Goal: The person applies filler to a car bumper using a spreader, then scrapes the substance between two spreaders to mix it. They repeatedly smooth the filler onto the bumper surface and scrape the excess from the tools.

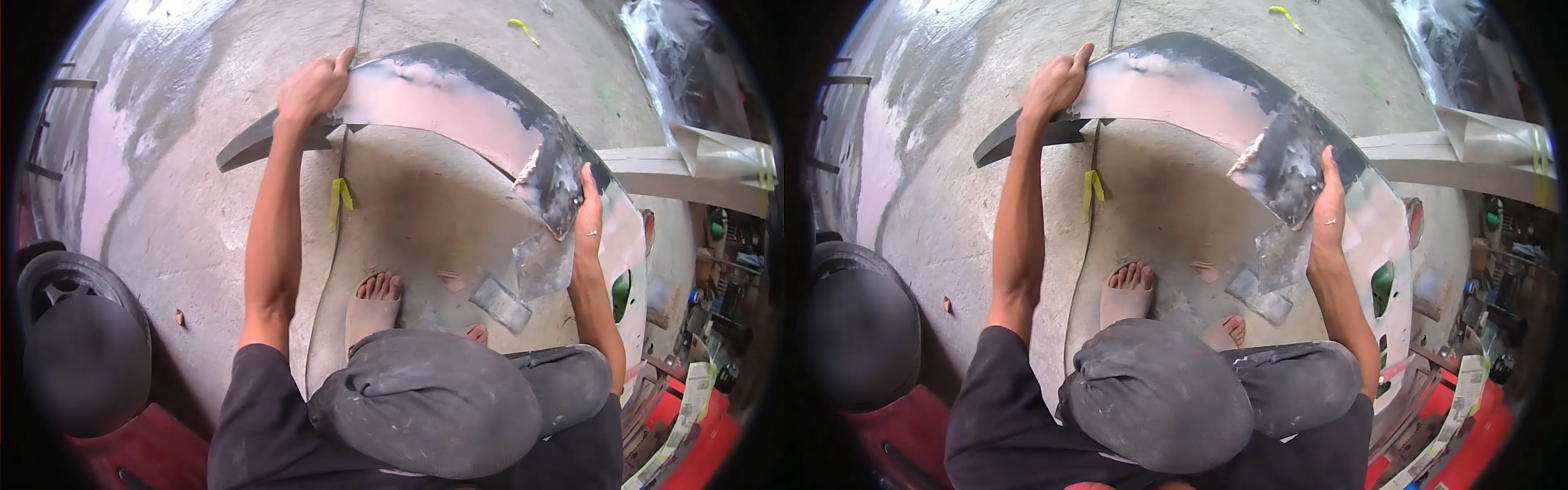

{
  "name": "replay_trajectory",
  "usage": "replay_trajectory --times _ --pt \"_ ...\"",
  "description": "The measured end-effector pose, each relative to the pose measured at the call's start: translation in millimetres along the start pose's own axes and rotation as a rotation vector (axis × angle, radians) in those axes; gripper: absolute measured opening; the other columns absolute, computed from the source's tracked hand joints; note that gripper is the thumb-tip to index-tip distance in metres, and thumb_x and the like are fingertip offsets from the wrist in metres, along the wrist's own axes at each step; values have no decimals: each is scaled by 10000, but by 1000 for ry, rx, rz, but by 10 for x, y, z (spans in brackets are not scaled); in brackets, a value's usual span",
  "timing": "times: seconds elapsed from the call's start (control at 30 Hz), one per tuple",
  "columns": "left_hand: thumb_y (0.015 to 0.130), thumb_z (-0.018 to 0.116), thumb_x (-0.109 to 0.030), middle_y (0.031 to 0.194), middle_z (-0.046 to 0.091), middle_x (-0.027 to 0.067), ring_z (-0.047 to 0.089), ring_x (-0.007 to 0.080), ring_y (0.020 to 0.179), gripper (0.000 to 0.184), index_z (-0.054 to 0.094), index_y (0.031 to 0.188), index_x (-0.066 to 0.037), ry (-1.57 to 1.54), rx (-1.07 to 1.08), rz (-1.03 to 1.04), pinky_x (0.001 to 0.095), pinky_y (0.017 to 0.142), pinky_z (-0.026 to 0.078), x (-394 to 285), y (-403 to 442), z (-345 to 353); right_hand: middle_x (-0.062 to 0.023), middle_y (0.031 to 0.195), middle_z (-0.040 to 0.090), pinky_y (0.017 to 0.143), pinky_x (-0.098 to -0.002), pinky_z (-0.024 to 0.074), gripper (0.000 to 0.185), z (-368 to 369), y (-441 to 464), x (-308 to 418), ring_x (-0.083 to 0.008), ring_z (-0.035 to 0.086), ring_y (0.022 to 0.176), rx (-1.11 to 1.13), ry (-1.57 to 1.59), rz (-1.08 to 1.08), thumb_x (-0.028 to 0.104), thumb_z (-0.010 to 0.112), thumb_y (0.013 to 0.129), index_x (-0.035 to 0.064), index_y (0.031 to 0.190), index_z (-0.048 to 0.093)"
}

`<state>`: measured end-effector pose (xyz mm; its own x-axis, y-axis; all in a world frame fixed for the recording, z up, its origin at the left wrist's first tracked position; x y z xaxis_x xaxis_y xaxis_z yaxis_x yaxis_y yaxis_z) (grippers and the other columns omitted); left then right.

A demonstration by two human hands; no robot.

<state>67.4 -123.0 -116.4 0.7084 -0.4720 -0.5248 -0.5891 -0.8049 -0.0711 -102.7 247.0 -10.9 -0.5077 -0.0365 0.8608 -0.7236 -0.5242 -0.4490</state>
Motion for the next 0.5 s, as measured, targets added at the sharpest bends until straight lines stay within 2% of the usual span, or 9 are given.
replay_trajectory --times 0.13,0.17,0.27,0.33,0.37,0.4,0.43,0.47,0.5 --pt "1030 263 -562 1074 699 260 664 393 1064 702 739 1072 -47 -47 -85 -141 524 948 476 63 381 -123 -74 1154 657 877 -316 547 501 -104 -14 -10 -179 670 994 -58 -35 2 454 468 1037 25 1273 575" --pt "1031 269 -560 1064 703 257 662 400 1063 700 735 1076 -39 -49 -222 -133 527 964 462 14 356 -160 -75 1154 657 879 -317 547 501 -114 -38 14 -180 670 994 -43 -9 6 452 466 1038 23 1273 575" --pt "1022 282 -580 1035 702 273 669 421 1031 716 727 1078 -22 -127 -41 63 507 949 481 -664 272 197 -79 1156 659 884 -319 545 506 -217 -133 130 -184 671 994 -49 29 -7 449 462 1040 15 1275 573" --pt "1009 283 -619 1136 679 274 626 414 1139 742 714 1127 -27 -31 61 82 537 1034 417 -1345 101 252 -82 1159 659 886 -320 545 515 -316 -125 216 -187 672 994 -89 13 -39 448 461 1040 5 1280 569" --pt "993 280 -654 1308 602 266 530 399 1287 765 651 1261 -41 -16 -101 126 597 1127 270 -1664 33 348 -95 1141 673 881 -332 557 491 -356 -122 253 -201 683 975 -114 26 -48 426 460 1044 2 1259 585" --pt "992 302 -645 1424 519 245 433 400 1373 760 570 1353 -32 7 -161 263 649 1151 144 -2043 -123 458 -108 1124 686 875 -344 569 470 -388 -114 292 -214 695 956 -136 39 -58 403 458 1047 -2 1238 601" --pt "988 345 -617 1478 453 255 390 411 1401 755 496 1411 -10 19 -249 386 641 1162 134 -2417 -288 686 -122 1106 699 869 -355 582 450 -408 -113 334 -227 707 937 -156 53 -67 381 457 1051 -5 1216 617" --pt "983 395 -578 1507 423 243 338 398 1437 728 490 1408 5 -23 -98 485 643 1165 123 -2767 -464 812 -113 1126 687 875 -344 569 472 -403 -142 398 -218 696 956 -176 28 -108 403 463 1046 -7 1228 609" --pt "981 412 -565 1530 402 220 301 389 1458 723 467 1432 -3 187 -194 709 636 1174 107 -3126 -816 1036 -105 1145 675 881 -333 557 495 -385 -173 477 -208 684 975 -195 4 -152 425 470 1041 -9 1240 601"
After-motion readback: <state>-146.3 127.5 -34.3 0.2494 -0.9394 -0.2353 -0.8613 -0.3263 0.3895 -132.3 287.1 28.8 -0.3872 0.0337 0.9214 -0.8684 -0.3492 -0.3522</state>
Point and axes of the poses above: each hand's wrist, its own y-axis towards the middle knuckle, its own z-axis out of the palm, x = y × z, the point moved 6 cm from there along y, towards the middle knuckle
